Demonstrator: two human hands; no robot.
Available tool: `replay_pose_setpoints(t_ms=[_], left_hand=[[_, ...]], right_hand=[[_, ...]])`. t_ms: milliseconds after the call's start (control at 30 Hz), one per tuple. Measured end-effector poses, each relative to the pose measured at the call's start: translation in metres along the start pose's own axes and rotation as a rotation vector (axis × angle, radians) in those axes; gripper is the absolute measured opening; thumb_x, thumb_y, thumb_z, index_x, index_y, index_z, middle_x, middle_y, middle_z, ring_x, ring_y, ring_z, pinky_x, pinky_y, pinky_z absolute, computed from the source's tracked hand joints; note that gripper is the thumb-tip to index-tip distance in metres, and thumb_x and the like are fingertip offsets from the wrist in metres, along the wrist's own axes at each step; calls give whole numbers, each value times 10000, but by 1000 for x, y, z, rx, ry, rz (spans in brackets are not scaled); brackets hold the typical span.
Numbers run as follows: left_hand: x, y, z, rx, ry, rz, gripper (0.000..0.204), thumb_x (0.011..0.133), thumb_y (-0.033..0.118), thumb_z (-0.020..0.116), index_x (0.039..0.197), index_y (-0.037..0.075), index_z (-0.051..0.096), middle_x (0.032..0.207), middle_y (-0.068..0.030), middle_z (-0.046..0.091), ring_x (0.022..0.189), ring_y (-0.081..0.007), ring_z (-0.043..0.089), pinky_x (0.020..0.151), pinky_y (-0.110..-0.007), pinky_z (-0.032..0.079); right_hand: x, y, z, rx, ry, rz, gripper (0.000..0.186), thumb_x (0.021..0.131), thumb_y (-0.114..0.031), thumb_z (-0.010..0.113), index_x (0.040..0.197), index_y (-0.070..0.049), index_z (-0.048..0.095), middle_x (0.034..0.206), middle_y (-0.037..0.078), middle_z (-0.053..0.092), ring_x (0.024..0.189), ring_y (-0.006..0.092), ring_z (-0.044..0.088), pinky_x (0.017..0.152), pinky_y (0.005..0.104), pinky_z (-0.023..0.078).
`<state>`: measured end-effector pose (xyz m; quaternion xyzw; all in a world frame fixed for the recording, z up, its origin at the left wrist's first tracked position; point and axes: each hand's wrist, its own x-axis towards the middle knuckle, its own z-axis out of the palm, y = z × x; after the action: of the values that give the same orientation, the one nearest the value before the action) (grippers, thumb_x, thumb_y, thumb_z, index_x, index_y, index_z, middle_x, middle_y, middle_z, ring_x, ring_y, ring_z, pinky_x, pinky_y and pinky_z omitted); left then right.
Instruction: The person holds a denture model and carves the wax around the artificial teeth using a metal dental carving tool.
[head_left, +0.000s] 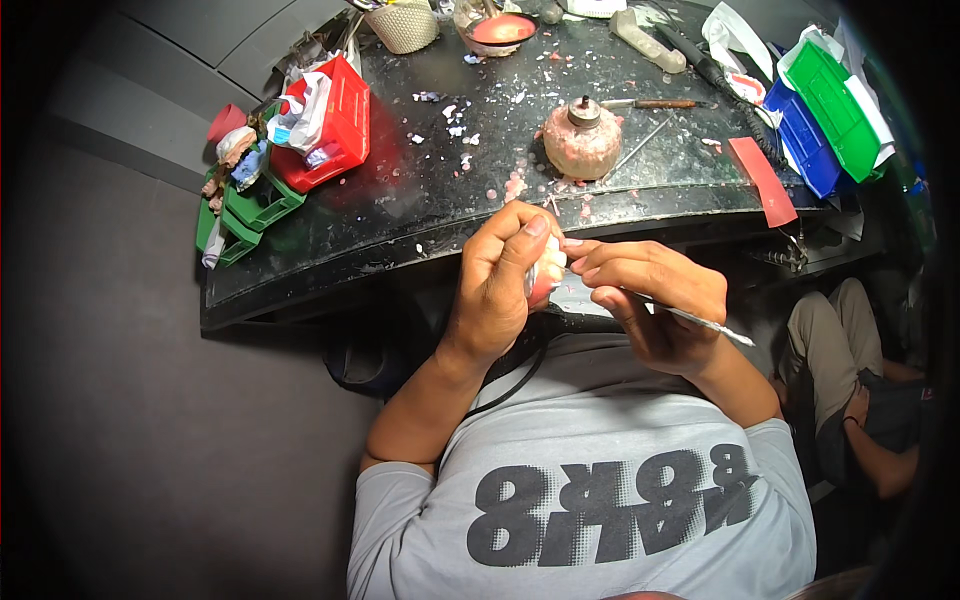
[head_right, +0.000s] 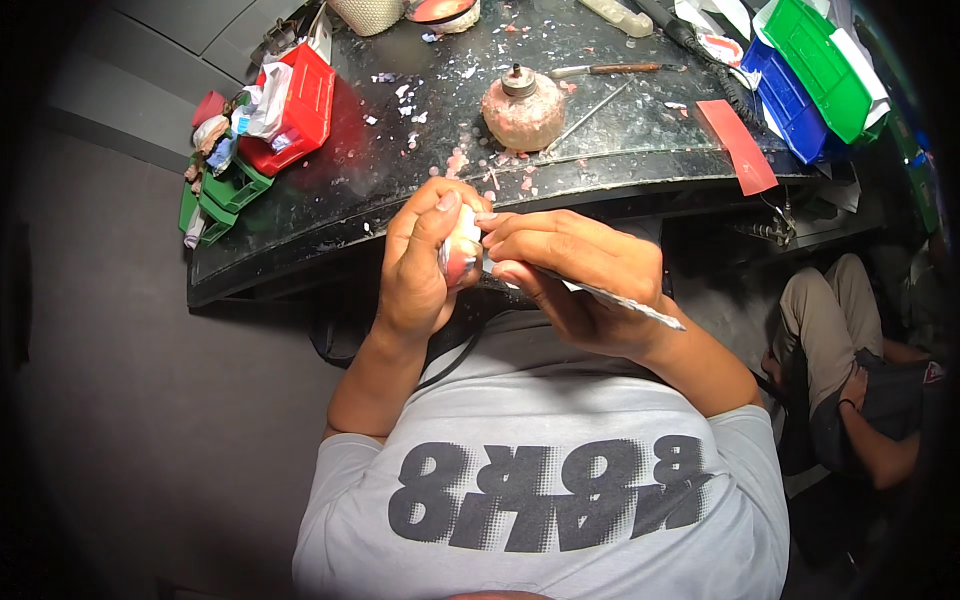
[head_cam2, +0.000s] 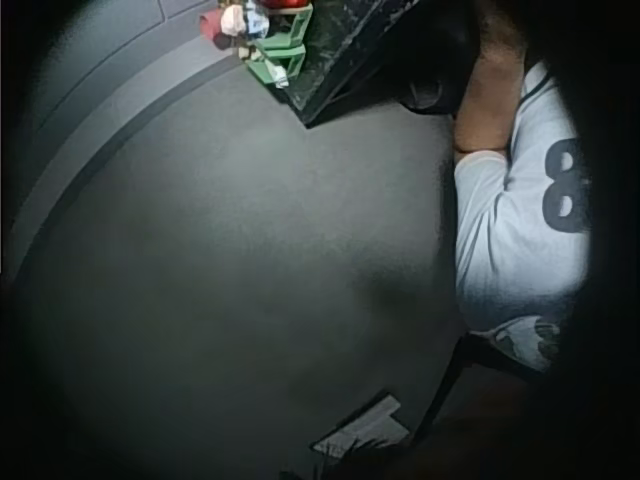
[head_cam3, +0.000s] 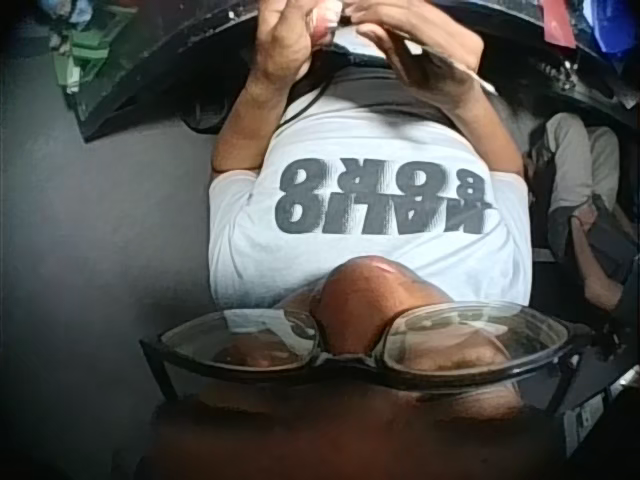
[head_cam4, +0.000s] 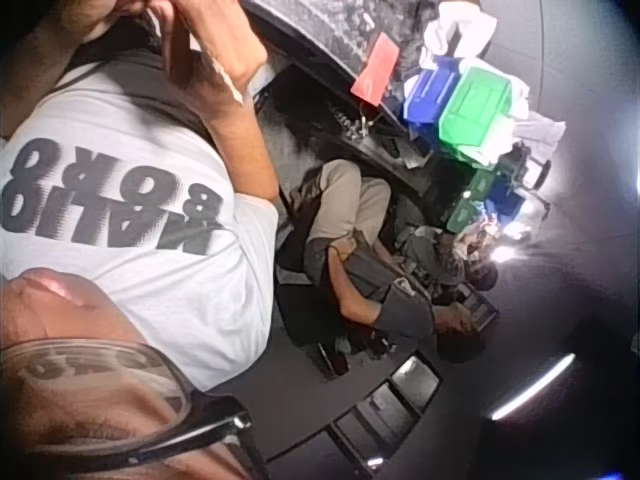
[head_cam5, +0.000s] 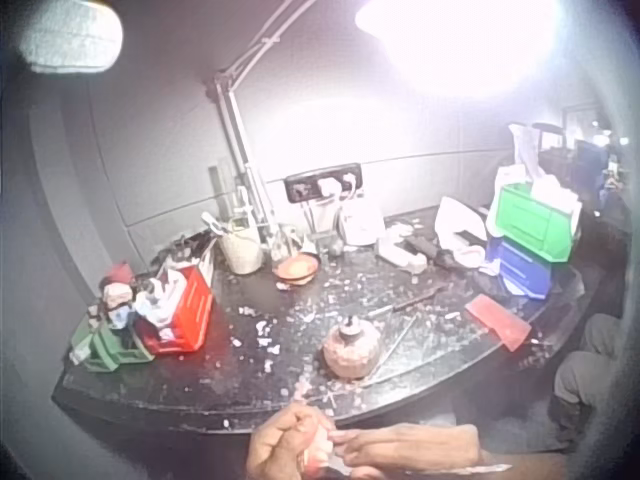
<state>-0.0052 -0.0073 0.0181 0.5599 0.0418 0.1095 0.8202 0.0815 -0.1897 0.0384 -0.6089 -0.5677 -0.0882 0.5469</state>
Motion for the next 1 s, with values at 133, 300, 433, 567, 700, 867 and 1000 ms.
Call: replay_pose_setpoints(t_ms=[133,300,433,567,700,867,1000], left_hand=[[1,-2,0,-74,-14,-27,267,1112,261,508,1016,45,633,767,28,562,584,-9,434,501,-196,340],[1,1,-3,-184,-69,-158,284,1109,293,500,1046,48,628,796,3,594,568,-27,488,457,-199,375],[2,-1,-5,-285,-98,-259,299,1099,334,512,1068,56,620,825,-23,626,556,-45,522,417,-205,380],[3,-3,-6,-299,-101,-259,309,1096,350,520,1070,59,622,862,-38,646,555,-49,528,409,-201,379],[5,-3,-7,-276,-120,-242,330,1099,366,520,1071,54,622,895,-64,661,547,-53,527,412,-200,376],[7,0,-5,-243,-110,-223,342,1113,364,505,1061,47,622,901,-73,664,566,-49,534,416,-194,363],[5,3,1,-195,-76,-204,334,1126,370,497,1059,69,625,887,-45,656,562,-46,525,436,-199,377]], right_hand=[[0,-1,0,-40,-2,-24,151,895,65,758,1043,56,726,1039,181,766,1010,325,776,850,365,630],[0,-1,1,-26,13,-31,153,893,60,761,1042,65,726,1033,195,762,1001,319,776,836,369,635],[0,-1,2,-16,21,-50,148,893,56,764,1036,64,727,1040,196,762,991,311,777,831,370,635],[-3,1,4,-43,35,-56,133,907,34,765,1033,56,728,1036,188,764,969,298,776,827,370,634],[-2,5,-1,-113,131,-57,128,941,-2,756,1058,41,724,1037,181,771,941,283,775,819,350,627],[-15,23,8,176,339,-26,287,1073,-214,632,1157,59,661,1055,246,775,1000,328,793,857,410,643],[-2,19,0,9,135,-103,347,1068,-290,618,1186,25,700,1096,165,795,1088,343,772,991,511,591]])
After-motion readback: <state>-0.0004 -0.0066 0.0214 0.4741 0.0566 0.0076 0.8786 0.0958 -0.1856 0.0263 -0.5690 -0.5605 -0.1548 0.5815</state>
